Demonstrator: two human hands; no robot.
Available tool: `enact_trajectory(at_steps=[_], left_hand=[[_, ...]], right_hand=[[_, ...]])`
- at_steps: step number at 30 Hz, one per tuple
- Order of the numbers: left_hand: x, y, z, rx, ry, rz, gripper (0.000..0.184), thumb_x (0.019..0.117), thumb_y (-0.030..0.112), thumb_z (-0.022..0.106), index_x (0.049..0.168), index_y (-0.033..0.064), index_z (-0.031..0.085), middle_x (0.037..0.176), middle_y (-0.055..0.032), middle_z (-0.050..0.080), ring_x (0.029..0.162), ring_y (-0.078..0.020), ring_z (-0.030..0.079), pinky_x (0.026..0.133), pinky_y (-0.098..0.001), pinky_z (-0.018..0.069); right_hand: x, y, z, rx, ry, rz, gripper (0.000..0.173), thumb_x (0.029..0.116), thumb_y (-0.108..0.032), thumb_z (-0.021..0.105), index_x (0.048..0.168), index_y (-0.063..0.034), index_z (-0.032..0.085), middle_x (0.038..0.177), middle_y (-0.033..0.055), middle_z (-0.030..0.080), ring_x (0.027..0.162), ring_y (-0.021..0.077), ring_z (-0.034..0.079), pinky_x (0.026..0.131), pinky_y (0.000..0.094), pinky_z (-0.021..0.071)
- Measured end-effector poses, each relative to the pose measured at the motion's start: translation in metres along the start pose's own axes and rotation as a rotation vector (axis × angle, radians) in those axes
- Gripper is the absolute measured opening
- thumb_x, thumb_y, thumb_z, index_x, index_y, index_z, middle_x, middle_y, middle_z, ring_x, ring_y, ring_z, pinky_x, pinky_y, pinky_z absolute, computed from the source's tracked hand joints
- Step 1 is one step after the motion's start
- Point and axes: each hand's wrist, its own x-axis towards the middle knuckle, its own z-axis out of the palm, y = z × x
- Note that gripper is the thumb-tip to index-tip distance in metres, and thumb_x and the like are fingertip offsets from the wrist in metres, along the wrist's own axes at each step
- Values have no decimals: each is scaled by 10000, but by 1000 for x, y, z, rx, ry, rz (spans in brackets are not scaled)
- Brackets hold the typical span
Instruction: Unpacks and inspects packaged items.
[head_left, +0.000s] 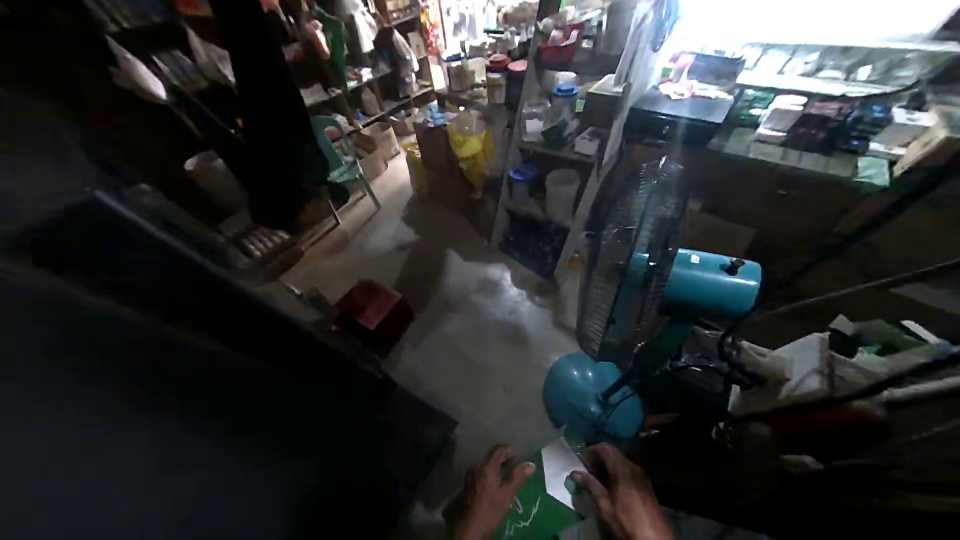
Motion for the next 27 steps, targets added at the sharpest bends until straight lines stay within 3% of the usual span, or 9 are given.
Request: enact_trajectory(at_steps=[5, 8, 10, 13, 16, 19, 22, 24, 27], left_hand=[[53, -4, -33, -115, -45, 38, 496, 982, 365, 681, 1297, -11, 615, 1190, -198, 687, 1103, -309, 675, 986, -490, 538], [78, -2, -47, -143, -58, 74, 504, 954, 299, 722, 1316, -31, 606, 1190, -208, 680, 1069, -307, 679, 964, -476, 547], [91, 0, -52, -184, -4, 120, 475, 912, 252, 764, 1250, -56, 634, 1119, -207, 689, 990, -283, 691, 909, -454, 569], [121, 0, -55, -272, 33, 84, 445, 879, 238, 797, 1203, -29, 650, 1045, -154, 709, 926, -221, 702, 858, -417, 591], [158, -3, -59, -286, 17, 85, 472, 891, 265, 781, 1239, -19, 634, 1049, -138, 717, 937, -202, 703, 865, -407, 585], [197, -6, -68, -246, 1, 120, 457, 905, 297, 764, 1235, 3, 647, 1101, -126, 714, 984, -190, 700, 899, -386, 582], [232, -5, -67, -98, -70, 104, 433, 920, 259, 725, 1257, -2, 651, 1189, -177, 689, 1070, -263, 688, 974, -440, 553], [253, 10, -74, -36, -179, 59, 484, 935, 270, 711, 1321, -6, 615, 1238, -214, 670, 1120, -318, 673, 1011, -485, 524], [285, 28, -84, -18, -313, 11, 571, 944, 338, 717, 1408, 43, 564, 1297, -200, 654, 1183, -315, 649, 1057, -503, 496]], right_hand=[[41, -36, 15, -79, 272, -106, 209, 941, -95, 692, 1061, 73, 719, 1059, 243, 715, 993, 392, 710, 903, 534, 574], [81, -52, 26, -233, 485, -216, 132, 898, -54, 700, 984, 39, 738, 991, 229, 713, 913, 383, 727, 774, 510, 616], [108, -64, 31, -265, 602, -298, 109, 851, -31, 726, 948, 15, 745, 969, 219, 708, 867, 364, 732, 702, 478, 629], [153, -73, 39, -266, 688, -397, 103, 849, -54, 733, 936, -4, 758, 1016, 208, 722, 929, 342, 738, 761, 436, 637], [200, -68, 48, -205, 734, -454, 97, 838, -67, 718, 905, -17, 764, 998, 193, 733, 927, 333, 742, 773, 426, 634], [232, -71, 47, -153, 706, -420, 123, 873, -62, 670, 922, 10, 756, 988, 189, 740, 933, 342, 743, 784, 449, 631], [248, -69, 41, -193, 621, -306, 174, 935, -60, 625, 978, 67, 735, 994, 225, 723, 930, 369, 734, 788, 474, 623], [260, -69, 38, -183, 616, -205, 182, 928, -43, 623, 990, 91, 729, 979, 244, 721, 876, 384, 740, 743, 490, 624], [277, -70, 30, 24, 563, 45, 264, 978, -53, 597, 1160, 133, 645, 1035, 285, 711, 899, 437, 729, 786, 571, 599]])
